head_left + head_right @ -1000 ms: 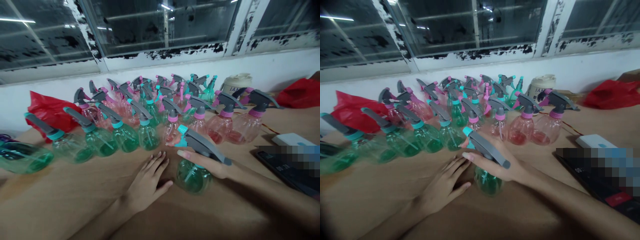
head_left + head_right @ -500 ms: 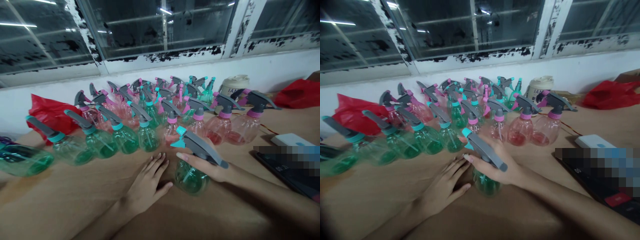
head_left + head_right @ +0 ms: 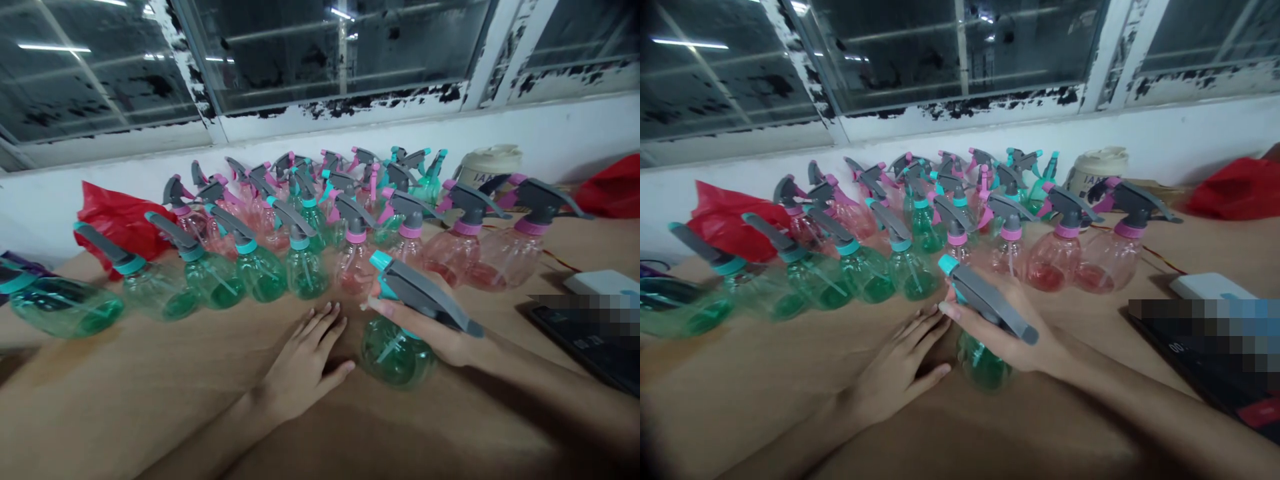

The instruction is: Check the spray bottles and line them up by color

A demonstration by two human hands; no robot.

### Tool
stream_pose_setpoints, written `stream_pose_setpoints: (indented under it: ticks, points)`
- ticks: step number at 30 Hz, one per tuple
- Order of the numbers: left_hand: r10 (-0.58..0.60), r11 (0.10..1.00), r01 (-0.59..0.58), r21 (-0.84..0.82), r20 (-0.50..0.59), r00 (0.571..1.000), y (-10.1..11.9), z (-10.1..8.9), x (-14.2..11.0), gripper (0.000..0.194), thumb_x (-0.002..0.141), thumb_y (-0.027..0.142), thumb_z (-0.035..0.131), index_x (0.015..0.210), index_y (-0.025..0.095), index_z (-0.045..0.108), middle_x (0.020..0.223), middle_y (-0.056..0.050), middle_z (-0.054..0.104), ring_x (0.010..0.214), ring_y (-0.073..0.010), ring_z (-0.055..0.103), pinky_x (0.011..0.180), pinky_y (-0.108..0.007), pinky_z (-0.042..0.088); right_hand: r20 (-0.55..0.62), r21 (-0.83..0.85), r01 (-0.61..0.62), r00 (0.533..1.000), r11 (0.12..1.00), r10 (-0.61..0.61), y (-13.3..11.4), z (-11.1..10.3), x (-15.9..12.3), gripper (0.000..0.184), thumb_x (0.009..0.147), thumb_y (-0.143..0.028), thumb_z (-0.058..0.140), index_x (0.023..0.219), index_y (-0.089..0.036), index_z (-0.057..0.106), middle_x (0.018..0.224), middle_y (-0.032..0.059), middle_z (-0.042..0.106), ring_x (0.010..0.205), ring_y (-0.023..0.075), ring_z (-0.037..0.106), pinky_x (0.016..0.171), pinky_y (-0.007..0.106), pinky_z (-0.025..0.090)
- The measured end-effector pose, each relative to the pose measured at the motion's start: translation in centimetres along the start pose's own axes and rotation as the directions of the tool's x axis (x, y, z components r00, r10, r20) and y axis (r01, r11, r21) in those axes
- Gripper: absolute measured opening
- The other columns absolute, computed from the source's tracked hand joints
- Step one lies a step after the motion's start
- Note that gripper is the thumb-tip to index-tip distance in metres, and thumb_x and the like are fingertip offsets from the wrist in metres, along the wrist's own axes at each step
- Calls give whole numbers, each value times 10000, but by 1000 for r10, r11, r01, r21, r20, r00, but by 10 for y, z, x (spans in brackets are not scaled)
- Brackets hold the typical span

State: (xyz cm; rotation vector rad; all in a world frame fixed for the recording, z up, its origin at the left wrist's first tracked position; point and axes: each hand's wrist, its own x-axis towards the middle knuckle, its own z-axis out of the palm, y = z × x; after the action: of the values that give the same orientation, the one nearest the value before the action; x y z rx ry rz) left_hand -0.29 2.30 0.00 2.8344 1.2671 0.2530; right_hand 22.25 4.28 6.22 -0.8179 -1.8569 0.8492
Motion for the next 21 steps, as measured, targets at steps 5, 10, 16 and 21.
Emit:
stream_pose_setpoints:
  ticks: [5,10,16,21]
  points:
    - [11,1000,-11,21,-1,1000,-1,0,0,600,944,500,451,1405,125,361,1471,-128,361,1370,-238,291,1111,-430,264,2,-20,5,1000,1000,-5,-2,0,2,97,851,-331,592,870,-237,606,741,-26,602,656,127,575,601,264,463]
    - [25,999,-24,48,-8,1000,-1,1,0,607,947,487,455,1412,111,349,1478,-129,349,1368,-243,293,1107,-436,271,-2,39,46,999,998,-46,-5,-1,5,233,823,-278,627,1055,-258,617,1092,22,664,1030,203,616,918,353,475]
    - [19,999,-18,48,-21,1000,-2,3,-1,603,947,496,447,1412,124,351,1482,-127,341,1361,-250,308,1104,-444,273,-40,-28,72,997,997,-73,-10,0,3,277,818,-271,630,1093,-285,602,993,12,677,926,219,643,800,361,525]
    - [23,999,-22,40,-25,999,-3,4,-1,611,943,496,454,1415,124,344,1480,-129,345,1358,-248,313,1106,-440,271,-40,-65,95,994,993,-98,-11,0,2,306,807,-273,633,1110,-267,588,967,18,672,901,213,643,761,340,526]
